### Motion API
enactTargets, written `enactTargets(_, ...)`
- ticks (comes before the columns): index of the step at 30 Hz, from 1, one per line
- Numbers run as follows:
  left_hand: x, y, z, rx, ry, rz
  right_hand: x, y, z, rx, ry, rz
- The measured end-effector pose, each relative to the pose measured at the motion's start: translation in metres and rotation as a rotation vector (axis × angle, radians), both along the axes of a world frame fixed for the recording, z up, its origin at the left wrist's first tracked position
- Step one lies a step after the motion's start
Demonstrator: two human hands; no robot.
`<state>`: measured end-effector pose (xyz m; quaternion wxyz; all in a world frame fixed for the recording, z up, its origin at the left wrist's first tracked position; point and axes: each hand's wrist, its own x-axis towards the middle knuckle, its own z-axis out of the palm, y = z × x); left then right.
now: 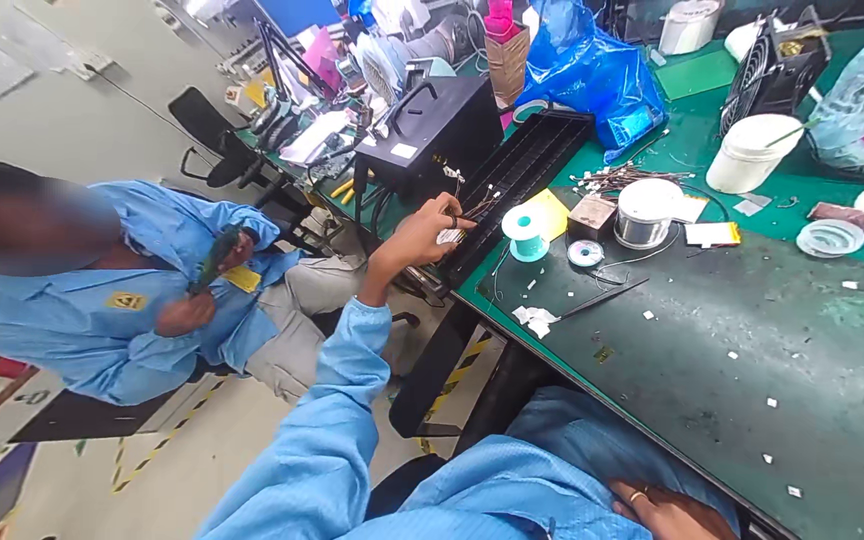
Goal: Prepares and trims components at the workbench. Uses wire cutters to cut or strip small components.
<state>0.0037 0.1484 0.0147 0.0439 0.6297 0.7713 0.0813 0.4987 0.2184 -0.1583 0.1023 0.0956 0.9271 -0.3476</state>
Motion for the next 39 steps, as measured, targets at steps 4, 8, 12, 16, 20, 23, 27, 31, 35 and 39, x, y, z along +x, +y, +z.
enactTargets(4,-0.025,0.017,-0.003,-0.14,-0.009,-0.06,-0.001,0.001,0.0,0.006,-0.039,0.012)
enactTargets(8,-0.022,0.021,0.001,-0.187,0.026,-0.043,-0.001,0.001,0.002,0.019,-0.057,0.019)
enactTargets(12,-0.021,0.021,0.005,-0.242,0.046,-0.055,0.0,0.0,0.0,0.026,-0.063,0.021)
enactTargets(16,-0.018,0.018,0.01,-0.26,0.095,-0.095,0.0,-0.001,0.0,0.031,-0.063,0.023)
enactTargets(20,-0.017,0.019,0.01,-0.248,0.157,-0.119,0.0,0.0,0.002,0.022,-0.072,0.027)
enactTargets(23,-0.018,0.019,0.007,-0.25,0.168,-0.124,0.001,0.0,0.003,0.016,-0.075,0.024)
enactTargets(27,-0.023,0.014,0.002,-0.199,0.168,-0.128,0.002,0.0,0.002,0.016,-0.063,0.024)
enactTargets(31,-0.027,0.012,0.008,-0.222,0.087,-0.148,0.003,0.0,0.001,0.002,-0.052,0.015)
enactTargets(35,-0.028,0.009,0.008,-0.241,0.127,-0.152,0.001,0.001,0.002,0.007,-0.077,0.021)
enactTargets(39,-0.027,0.005,0.005,-0.21,0.137,-0.178,0.001,0.001,0.002,-0.001,-0.079,0.015)
